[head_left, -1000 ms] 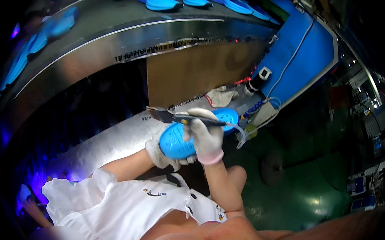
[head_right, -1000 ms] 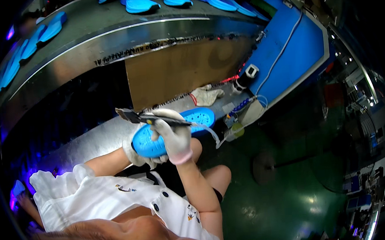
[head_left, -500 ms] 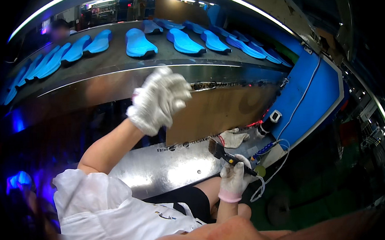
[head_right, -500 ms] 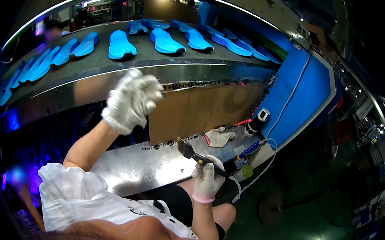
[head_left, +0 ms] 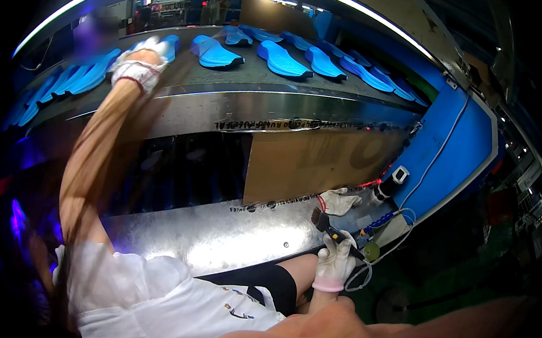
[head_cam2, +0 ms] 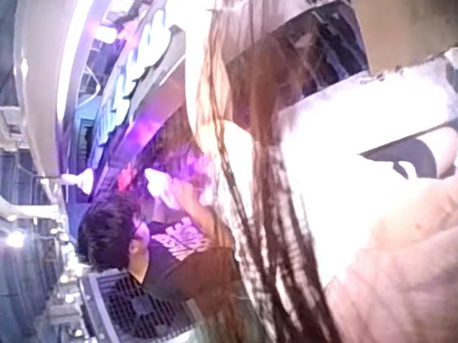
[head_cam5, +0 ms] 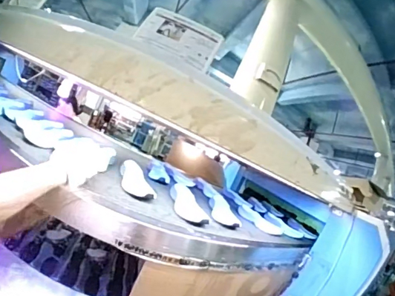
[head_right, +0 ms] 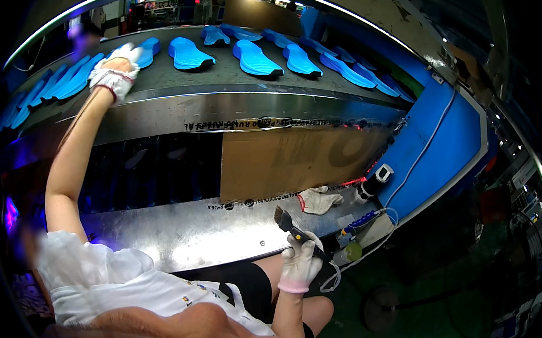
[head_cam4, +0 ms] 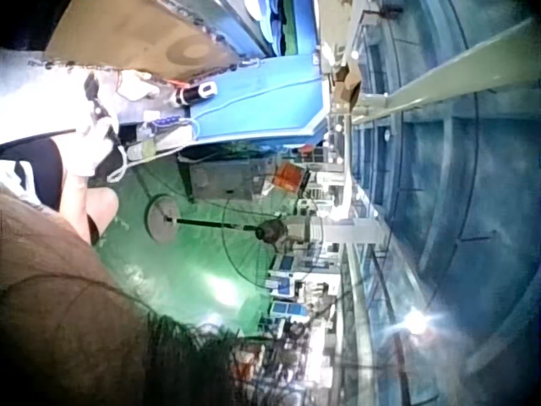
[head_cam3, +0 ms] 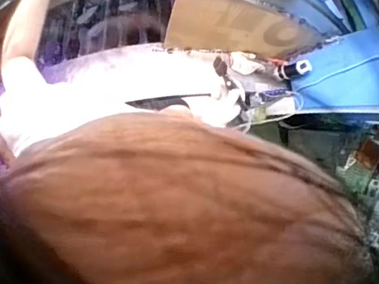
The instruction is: The person applies adhesive to the bottom of blue shoe soles using a brush, reaching for new soles from a conveyor and placing them aside.
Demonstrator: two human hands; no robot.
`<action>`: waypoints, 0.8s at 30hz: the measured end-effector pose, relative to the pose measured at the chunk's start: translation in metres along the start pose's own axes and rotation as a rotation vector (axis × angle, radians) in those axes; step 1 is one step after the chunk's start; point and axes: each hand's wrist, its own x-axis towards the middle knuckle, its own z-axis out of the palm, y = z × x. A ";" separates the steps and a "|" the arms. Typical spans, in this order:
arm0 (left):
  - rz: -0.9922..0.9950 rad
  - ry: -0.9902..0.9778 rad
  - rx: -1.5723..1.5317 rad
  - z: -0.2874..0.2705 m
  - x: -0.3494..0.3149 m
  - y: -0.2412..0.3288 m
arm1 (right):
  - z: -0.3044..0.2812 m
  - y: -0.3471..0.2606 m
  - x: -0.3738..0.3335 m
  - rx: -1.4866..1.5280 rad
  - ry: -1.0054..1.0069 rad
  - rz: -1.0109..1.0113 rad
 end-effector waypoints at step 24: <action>0.949 0.383 -1.565 0.151 -0.312 0.246 | -0.021 -0.004 0.015 -0.429 0.305 -0.229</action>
